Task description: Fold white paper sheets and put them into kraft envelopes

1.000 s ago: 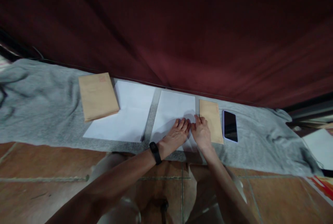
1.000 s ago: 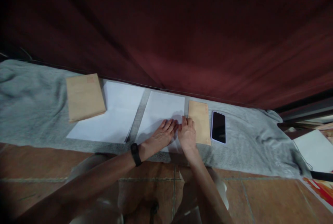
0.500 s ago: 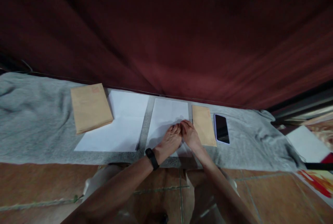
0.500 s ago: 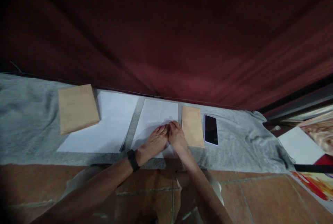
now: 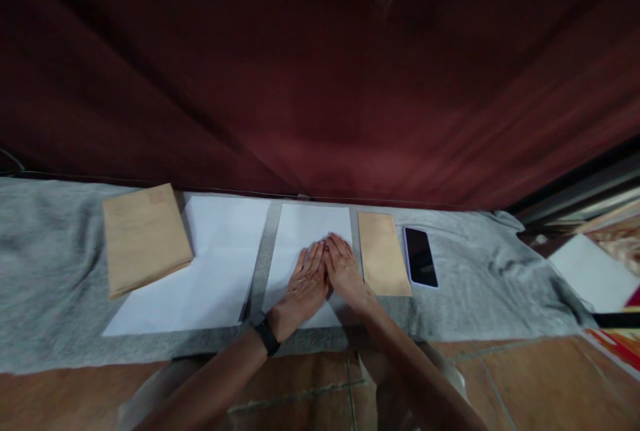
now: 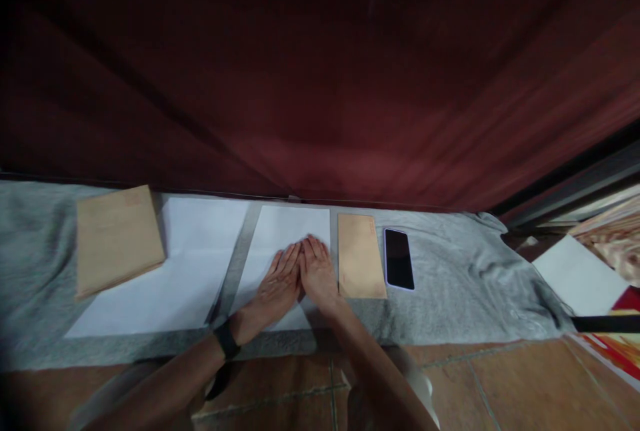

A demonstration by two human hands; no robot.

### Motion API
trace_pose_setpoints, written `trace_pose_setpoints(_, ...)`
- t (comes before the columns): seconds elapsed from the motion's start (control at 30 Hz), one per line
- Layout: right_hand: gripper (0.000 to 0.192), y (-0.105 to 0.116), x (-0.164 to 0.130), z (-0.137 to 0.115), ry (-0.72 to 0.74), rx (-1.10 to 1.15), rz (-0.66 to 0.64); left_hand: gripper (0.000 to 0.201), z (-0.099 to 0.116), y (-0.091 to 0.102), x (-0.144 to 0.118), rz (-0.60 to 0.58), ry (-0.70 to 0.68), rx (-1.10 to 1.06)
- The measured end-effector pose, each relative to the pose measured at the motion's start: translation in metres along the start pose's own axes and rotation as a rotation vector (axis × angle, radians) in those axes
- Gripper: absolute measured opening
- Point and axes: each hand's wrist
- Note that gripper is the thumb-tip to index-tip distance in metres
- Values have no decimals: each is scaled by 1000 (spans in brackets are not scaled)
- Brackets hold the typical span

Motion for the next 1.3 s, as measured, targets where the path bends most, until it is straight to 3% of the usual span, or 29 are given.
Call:
trace_pose_setpoints(0.33,52,6,-6,-5,-27,-114,-17,57,-19,2,-5,60,51,-13)
trace_pose_setpoints(0.73,52,8,-7,-4,-51,-98,-8,62,-40,7,-18,130,178,-29)
trace_pose_setpoints(0.97,52,12,-8,-7,-60,-98,-52,58,-23,13,-2,127,-12,-54)
trace_pose_setpoints(1.13,52,10,-7,-3,-47,-109,-58,55,-19,13,4,57,-8,-12)
trace_pose_setpoints(1.3,52,5,-6,-2,-62,-88,-33,54,-32,13,9,66,10,16)
Point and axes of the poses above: each hand's wrist, its own x-axis towards the middle knuckle, its own y-axis out of the back of the hand, z = x × y, and after that the axes turned 15 degrees about -z, right-handed
